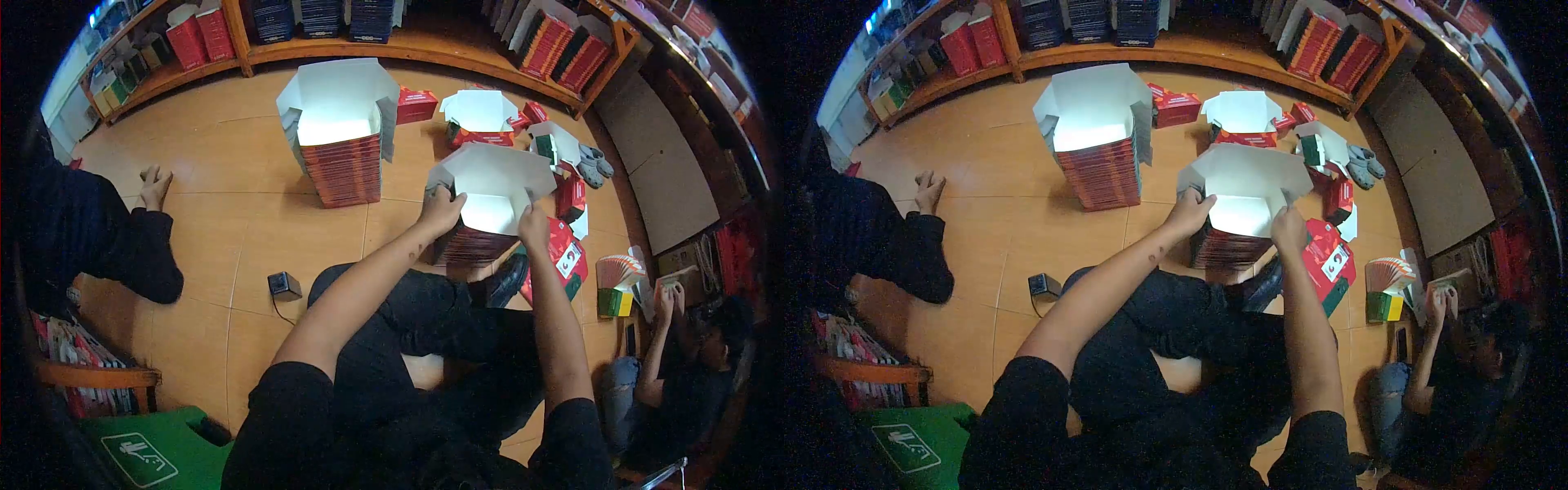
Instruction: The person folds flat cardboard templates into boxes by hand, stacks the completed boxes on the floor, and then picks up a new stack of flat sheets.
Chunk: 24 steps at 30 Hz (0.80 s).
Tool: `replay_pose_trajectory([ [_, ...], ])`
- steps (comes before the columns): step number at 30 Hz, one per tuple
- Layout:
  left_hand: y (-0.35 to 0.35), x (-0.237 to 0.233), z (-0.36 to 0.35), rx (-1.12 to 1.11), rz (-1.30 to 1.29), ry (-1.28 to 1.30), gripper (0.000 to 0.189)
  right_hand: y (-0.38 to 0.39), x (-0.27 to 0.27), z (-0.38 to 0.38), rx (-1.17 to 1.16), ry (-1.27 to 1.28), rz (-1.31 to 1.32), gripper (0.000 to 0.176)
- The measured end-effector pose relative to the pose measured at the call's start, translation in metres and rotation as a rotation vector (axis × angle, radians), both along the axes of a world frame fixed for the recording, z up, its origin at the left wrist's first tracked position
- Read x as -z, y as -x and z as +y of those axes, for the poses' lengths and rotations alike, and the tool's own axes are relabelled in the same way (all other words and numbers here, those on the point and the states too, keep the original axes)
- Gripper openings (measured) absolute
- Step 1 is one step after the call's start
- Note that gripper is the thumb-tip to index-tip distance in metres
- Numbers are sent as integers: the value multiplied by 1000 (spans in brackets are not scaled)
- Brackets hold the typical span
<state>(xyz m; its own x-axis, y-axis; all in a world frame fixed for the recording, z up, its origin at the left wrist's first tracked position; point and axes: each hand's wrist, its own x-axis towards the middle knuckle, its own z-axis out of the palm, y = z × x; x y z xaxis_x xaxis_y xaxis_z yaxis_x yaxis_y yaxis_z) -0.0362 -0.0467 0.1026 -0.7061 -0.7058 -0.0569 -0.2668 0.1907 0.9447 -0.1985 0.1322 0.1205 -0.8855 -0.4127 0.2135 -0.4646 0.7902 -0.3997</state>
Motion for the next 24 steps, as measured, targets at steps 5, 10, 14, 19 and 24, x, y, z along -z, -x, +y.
replay_pose_trajectory([
  [5, 12, -23, -49, 67, -110, 186, 53, 29, 2, -63, -109, -40, -3, 37],
  [10, 9, -7, -64, 88, -90, 380, 44, 49, -11, -95, -302, -84, -37, 40],
  [14, 5, -31, -72, 187, -263, 235, 38, 46, -17, -45, -440, -36, -230, 48],
  [19, -8, -19, -62, 146, -117, 186, 33, 144, 2, -11, -127, 556, -578, 37],
  [24, -17, -29, -44, 128, -111, 128, 35, 332, 130, 86, 209, 178, 302, 51],
])
